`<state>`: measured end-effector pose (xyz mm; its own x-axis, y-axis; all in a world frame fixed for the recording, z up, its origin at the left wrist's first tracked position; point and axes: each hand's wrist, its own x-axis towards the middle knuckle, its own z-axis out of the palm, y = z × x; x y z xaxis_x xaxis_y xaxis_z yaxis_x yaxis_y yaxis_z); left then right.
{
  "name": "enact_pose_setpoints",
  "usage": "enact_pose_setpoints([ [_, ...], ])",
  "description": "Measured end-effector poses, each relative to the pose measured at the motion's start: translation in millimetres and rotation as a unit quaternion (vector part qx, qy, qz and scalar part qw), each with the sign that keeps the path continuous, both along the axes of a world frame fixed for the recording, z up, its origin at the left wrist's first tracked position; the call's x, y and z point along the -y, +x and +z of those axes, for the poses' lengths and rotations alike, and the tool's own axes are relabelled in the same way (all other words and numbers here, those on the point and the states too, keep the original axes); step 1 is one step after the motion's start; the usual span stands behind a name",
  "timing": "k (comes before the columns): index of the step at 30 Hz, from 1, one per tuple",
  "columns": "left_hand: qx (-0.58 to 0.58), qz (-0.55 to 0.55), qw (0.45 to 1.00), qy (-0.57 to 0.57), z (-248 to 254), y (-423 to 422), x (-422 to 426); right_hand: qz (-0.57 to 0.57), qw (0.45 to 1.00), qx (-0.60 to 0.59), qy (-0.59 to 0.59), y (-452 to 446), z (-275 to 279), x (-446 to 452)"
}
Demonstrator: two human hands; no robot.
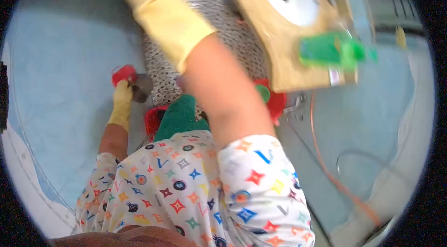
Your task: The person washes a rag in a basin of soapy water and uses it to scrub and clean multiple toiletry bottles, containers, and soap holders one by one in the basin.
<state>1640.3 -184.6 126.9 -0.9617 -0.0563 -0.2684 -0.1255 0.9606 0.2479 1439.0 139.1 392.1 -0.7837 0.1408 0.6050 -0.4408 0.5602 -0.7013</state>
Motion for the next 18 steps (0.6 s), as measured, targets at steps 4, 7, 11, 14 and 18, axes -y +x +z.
enact_pose_setpoints([
  [4, -0.034, -0.031, 0.999, -0.005, 26.4, 33.7, -13.8, 0.091, 0.995, 0.006, -0.051, 156.7, -34.6, -18.9],
  [7, -0.007, -0.08, 0.997, -0.018, 58.9, 32.8, -44.4, 0.113, 0.978, 0.171, -0.032, 294.3, -101.0, -77.5],
  [11, 0.017, -0.133, 0.991, -0.002, 86.5, 39.6, -102.7, -0.08, 0.854, 0.511, -0.057, 482.4, -175.3, -193.6],
  [14, 0.032, -0.239, 0.97, -0.016, 69.1, -39.3, -112.5, -0.261, 0.752, 0.6, -0.075, 589.8, -210.6, -212.7],
  [18, 0.054, -0.333, 0.941, 0.019, 44.3, -58.2, -164.3, -0.471, 0.567, 0.672, -0.07, 786.1, -218.7, -155.9],
])
